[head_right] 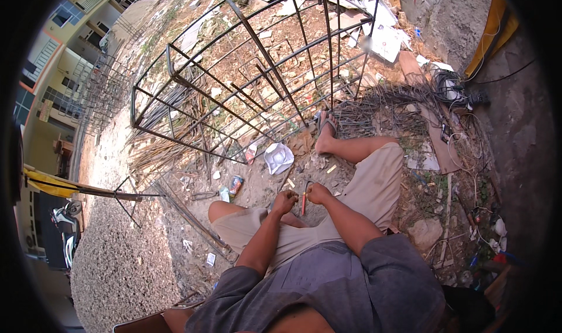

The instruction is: The person sits on the ground and assembles a metal frame by inserting metal rods into the structure and securing them with wire ties using pliers. The person repeatedly picks up rods, positions them, and twists wire ties to fasten the joints.

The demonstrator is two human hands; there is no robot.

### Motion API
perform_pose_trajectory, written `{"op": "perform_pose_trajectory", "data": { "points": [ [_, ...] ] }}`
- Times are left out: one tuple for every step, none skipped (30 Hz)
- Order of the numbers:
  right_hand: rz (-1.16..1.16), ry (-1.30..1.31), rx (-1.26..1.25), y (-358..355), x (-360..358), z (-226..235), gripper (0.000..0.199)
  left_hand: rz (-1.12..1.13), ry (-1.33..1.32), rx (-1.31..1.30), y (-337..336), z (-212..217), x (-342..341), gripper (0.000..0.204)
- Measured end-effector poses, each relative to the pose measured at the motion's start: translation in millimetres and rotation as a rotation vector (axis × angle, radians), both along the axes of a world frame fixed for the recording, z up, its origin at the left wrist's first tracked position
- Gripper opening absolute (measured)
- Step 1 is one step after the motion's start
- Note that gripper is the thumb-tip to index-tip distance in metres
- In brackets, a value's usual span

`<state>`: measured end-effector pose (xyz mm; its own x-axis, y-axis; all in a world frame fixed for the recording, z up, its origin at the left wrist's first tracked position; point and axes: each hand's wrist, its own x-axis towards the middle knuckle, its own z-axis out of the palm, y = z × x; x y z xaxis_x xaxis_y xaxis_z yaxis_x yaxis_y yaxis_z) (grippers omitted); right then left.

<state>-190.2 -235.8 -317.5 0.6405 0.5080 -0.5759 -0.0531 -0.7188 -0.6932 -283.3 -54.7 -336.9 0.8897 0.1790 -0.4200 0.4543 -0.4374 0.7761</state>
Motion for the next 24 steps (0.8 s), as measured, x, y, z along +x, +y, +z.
{"op": "perform_pose_trajectory", "data": {
  "points": [
    [0.015,0.004,0.0,2.6,-1.3,2.7,0.017,0.01,0.009,-0.005,2.3,0.5,-3.1,0.022],
    [0.018,0.004,-0.006,0.2,0.1,0.8,0.017,0.009,0.015,-0.017,-0.3,4.1,-0.9,0.022],
    [0.004,-0.007,0.008,-1.2,0.6,-1.1,0.016,0.009,0.02,-0.029,-2.6,7.9,0.9,0.022],
    [-0.009,-0.019,0.022,-2.2,0.6,-3.0,0.015,0.002,0.022,-0.02,-4.7,11.8,2.6,0.022],
    [-0.02,-0.03,0.037,-2.6,0.5,-4.7,0.015,-0.003,0.025,-0.01,-5.9,15.7,3.5,0.022],
    [-0.022,-0.041,0.032,-3.8,0.9,-6.4,0.015,-0.008,0.027,0.0,-7.3,19.4,4.6,0.022],
    [-0.024,-0.052,0.026,-5.5,1.5,-8.2,0.016,-0.014,0.022,0.007,-9.1,22.7,6.1,0.023],
    [-0.019,-0.06,0.024,-3.8,0.3,-6.3,0.017,-0.012,0.02,0.018,-8.1,23.3,4.1,0.023],
    [-0.014,-0.07,0.014,-2.9,-0.6,-4.7,0.017,-0.012,0.018,0.027,-7.6,23.5,2.6,0.024],
    [-0.011,-0.08,0.002,-3.0,-1.2,-3.4,0.017,-0.01,0.021,0.023,-7.5,23.1,1.8,0.023],
    [-0.007,-0.093,-0.005,-2.1,-1.5,-2.1,0.017,-0.007,0.019,0.022,-5.6,20.8,1.0,0.023],
    [-0.014,-0.096,-0.004,-0.5,-2.0,-1.1,0.017,-0.005,0.018,0.02,-4.1,18.2,0.2,0.023],
    [-0.023,-0.099,-0.004,1.3,-2.5,-0.3,0.018,0.008,0.013,-0.008,-2.6,15.5,-0.7,0.023],
    [-0.033,-0.101,-0.005,1.7,-2.7,0.0,0.018,0.019,0.008,-0.037,-2.0,13.4,-0.5,0.022],
    [-0.023,-0.117,-0.009,1.2,-3.3,0.4,0.018,0.03,0.003,-0.066,-1.7,11.4,-1.3,0.022],
    [-0.012,-0.134,-0.013,0.4,-4.1,1.0,0.018,0.026,-0.009,-0.05,-2.2,9.6,-3.3,0.022],
    [-0.008,-0.155,-0.018,-1.4,-2.1,0.7,0.019,0.016,-0.026,-0.035,-4.2,10.4,-1.1,0.021],
    [-0.016,-0.132,-0.023,-2.2,-0.2,0.5,0.019,0.006,-0.042,-0.02,-5.1,11.7,1.4,0.021],
    [-0.023,-0.109,-0.028,-2.7,1.6,0.6,0.019,0.001,-0.036,-0.013,-4.9,13.3,4.0,0.021],
    [-0.027,-0.084,-0.035,-3.6,2.0,1.7,0.019,-0.001,-0.027,-0.01,-6.2,14.1,4.7,0.021],
    [-0.043,-0.079,-0.047,-4.7,3.0,3.0,0.019,-0.004,-0.018,-0.007,-7.5,15.0,5.8,0.022],
    [-0.061,-0.076,-0.058,-6.1,4.1,4.7,0.019,-0.005,-0.038,-0.026,-8.0,16.1,8.5,0.022],
    [-0.063,-0.07,-0.066,-3.6,1.8,10.4,0.019,0.01,-0.055,-0.041,-4.9,14.1,6.2,0.022],
    [-0.072,-0.119,-0.059,-0.9,-1.4,16.3,0.019,0.024,-0.073,-0.055,-2.3,12.3,3.3,0.022]
  ]
}}
